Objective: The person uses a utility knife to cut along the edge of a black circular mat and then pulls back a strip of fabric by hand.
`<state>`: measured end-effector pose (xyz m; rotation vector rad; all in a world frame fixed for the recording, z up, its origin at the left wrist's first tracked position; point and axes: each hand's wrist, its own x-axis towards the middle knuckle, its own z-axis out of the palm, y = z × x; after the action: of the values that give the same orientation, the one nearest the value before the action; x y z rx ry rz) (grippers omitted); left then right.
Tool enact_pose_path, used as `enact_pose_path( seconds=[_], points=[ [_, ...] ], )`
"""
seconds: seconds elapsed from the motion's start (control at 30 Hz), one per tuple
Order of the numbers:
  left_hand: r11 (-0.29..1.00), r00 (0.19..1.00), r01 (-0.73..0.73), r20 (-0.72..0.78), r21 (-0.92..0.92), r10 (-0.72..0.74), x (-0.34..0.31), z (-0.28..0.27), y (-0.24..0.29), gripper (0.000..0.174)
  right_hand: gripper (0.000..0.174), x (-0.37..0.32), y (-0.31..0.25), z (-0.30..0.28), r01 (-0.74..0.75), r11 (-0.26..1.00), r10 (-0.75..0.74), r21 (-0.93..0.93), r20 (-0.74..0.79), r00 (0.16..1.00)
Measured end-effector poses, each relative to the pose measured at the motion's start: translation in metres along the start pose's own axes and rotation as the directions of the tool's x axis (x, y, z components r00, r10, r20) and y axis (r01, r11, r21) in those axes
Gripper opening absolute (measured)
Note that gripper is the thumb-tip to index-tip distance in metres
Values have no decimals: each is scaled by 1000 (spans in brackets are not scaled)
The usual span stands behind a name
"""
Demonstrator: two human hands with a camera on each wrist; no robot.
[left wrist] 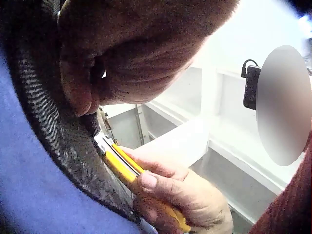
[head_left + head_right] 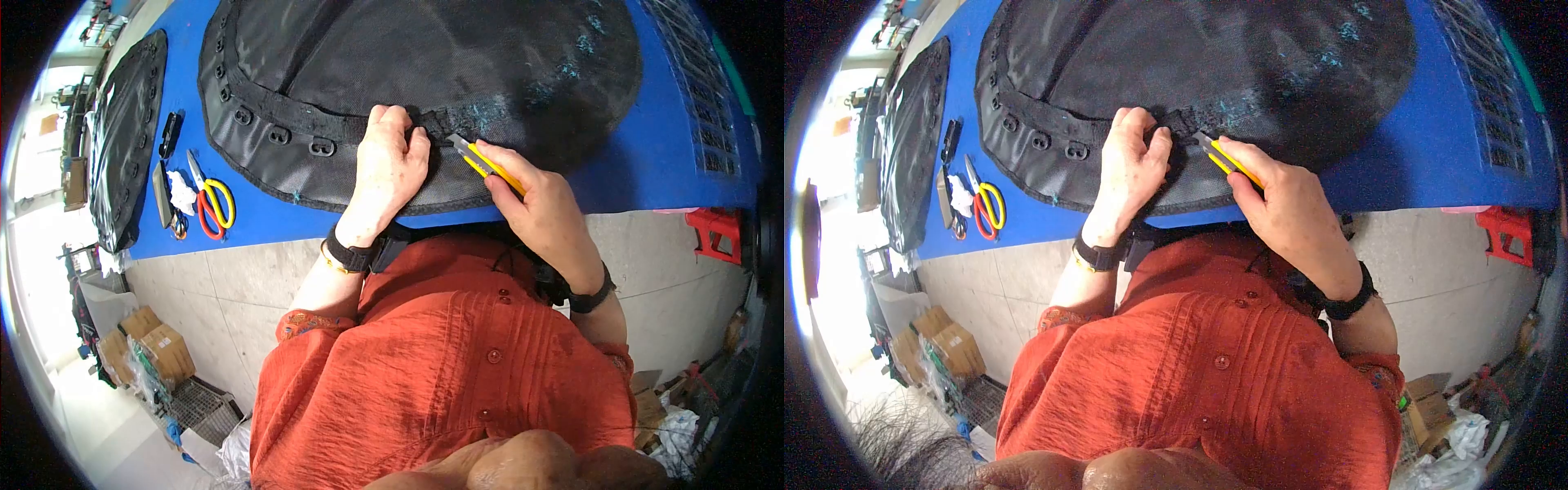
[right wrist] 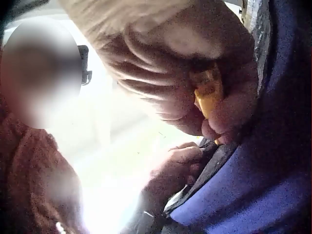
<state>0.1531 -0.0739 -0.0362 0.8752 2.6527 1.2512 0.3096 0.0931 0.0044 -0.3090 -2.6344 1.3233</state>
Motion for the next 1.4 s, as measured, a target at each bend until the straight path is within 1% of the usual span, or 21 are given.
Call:
enact_pose_path(
  seconds=[0.07,0.17,0.27,0.4,0.43,0.5,0.53,0.57,0.6,0.67,0.7,0.8,0.83,0.87,0.93,1.0,1.07,1.13,1.2,1.3,1.4],
  points=[
    [999,999,-31,-11,31,32,0,0,-2,17,38,-4,1,2,17,1000,-17,-19,-18,1000],
    [998,999,28,27,-61,-26,2,1,-7,18,37,-7,-1,1,12,1000,-12,-22,-22,1000],
    [1000,1000,-11,-5,26,11,-1,-10,4,17,35,-8,2,-1,35,999,-35,11,-25,999],
    [977,981,-126,-122,173,149,-4,-21,1,18,36,-8,3,-7,-64,991,61,116,31,998],
    [984,989,-56,-123,167,77,-6,-25,6,18,37,-8,4,-9,-97,987,91,129,51,995],
    [970,984,-87,-132,225,119,-6,-30,-6,19,38,-8,4,-11,-130,983,124,133,55,991],
    [961,981,-102,-136,256,140,-5,-31,-12,20,39,-8,5,-11,-131,983,127,127,37,991],
    [978,977,-83,-175,192,118,-6,-31,-15,16,39,-8,5,-11,-162,976,160,144,22,987],
    [975,975,-75,-189,210,116,-7,-33,-16,16,40,-7,6,-12,-191,968,193,162,7,981],
    [968,970,-60,-214,242,114,-9,-34,-13,17,40,-4,5,-20,-304,922,316,240,-11,949],
    [970,981,36,-192,239,11,-12,-37,-8,20,40,-2,7,-20,-276,916,308,292,-69,949],
    [956,940,-43,-312,291,137,-22,-38,9,26,42,7,26,-25,-227,915,296,333,-174,939],
    [937,943,-56,-290,345,163,-27,-41,19,32,42,10,28,-24,-205,913,286,354,-194,938],
    [893,934,-100,-268,439,236,-31,-40,23,34,43,13,30,-24,-182,909,276,374,-214,937],
    [850,899,-275,-193,449,392,-38,-31,28,36,43,20,35,-22,-146,903,260,405,-242,935],
    [841,905,-377,-40,388,424,-44,-18,38,47,44,25,40,-19,-126,894,254,429,-255,933],
    [783,888,-445,105,434,447,-45,-4,39,55,44,26,45,-18,-128,898,256,421,-262,930],
    [774,895,-443,166,452,414,-45,7,29,64,44,26,49,-17,-136,895,261,425,-251,932],
    [806,928,-373,195,459,318,-43,7,22,69,44,26,50,-20,-151,887,271,436,-227,935],
    [806,934,-352,231,475,272,-45,1,16,72,44,26,50,-25,-192,860,305,473,-175,936],
    [851,949,-307,208,425,238,-47,-6,7,73,44,26,50,-26,-217,867,318,447,-163,934]
  ],
)
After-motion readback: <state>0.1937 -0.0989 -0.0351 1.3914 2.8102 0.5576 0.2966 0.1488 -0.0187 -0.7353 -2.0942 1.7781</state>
